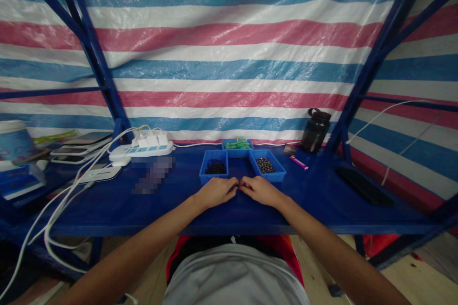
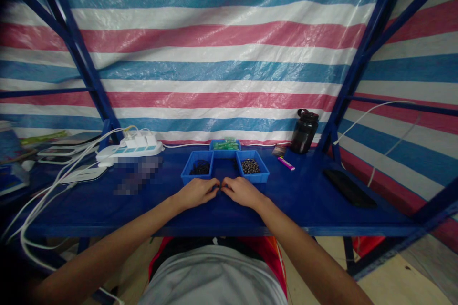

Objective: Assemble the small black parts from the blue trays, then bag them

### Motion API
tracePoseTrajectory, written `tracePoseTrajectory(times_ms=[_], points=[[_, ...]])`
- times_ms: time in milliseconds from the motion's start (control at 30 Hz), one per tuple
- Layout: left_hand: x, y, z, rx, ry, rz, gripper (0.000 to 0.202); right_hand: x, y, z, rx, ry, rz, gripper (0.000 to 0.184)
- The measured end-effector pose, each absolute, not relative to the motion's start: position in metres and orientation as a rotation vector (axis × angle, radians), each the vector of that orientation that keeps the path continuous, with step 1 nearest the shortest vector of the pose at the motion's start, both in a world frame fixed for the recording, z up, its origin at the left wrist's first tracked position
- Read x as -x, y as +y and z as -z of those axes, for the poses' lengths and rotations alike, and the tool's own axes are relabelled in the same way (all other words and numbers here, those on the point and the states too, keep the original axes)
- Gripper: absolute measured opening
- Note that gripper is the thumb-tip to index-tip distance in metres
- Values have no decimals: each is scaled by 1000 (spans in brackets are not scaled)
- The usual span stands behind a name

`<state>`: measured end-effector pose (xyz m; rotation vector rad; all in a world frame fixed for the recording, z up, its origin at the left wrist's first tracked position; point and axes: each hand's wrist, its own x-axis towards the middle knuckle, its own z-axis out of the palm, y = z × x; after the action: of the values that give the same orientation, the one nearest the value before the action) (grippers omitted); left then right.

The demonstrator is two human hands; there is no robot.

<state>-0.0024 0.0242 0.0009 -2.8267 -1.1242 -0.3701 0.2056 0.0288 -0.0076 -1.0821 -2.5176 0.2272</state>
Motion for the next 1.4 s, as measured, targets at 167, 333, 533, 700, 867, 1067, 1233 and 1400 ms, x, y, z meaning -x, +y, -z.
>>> tracePoseTrajectory(times_ms=[167, 333, 533, 700, 867, 1067, 1233, 1400], points=[[3, 24, 0, 2834, -1087, 400, 21, -206, 28, 8, 1080, -2529, -200, 14], [5, 25, 2, 2825, -1008, 407, 26, -207, 27, 6, 1098, -2528, -238, 16], [4, 27, 7, 2772, -962, 358, 26, -207, 28, 5, 1119, -2523, -334, 16], [3, 26, 4, 2803, -968, 373, 24, -206, 27, 4, 1125, -2531, -327, 17], [4, 25, -1, 2818, -981, 340, 22, -204, 26, 4, 1149, -2525, -303, 16], [4, 26, 1, 2794, -1019, 315, 22, -202, 27, 5, 1155, -2547, -224, 13], [4, 26, 2, 2792, -1019, 303, 21, -201, 25, 5, 1173, -2551, -213, 12], [2, 24, -1, 2818, -991, 286, 20, -202, 24, 4, 1178, -2538, -228, 11]])
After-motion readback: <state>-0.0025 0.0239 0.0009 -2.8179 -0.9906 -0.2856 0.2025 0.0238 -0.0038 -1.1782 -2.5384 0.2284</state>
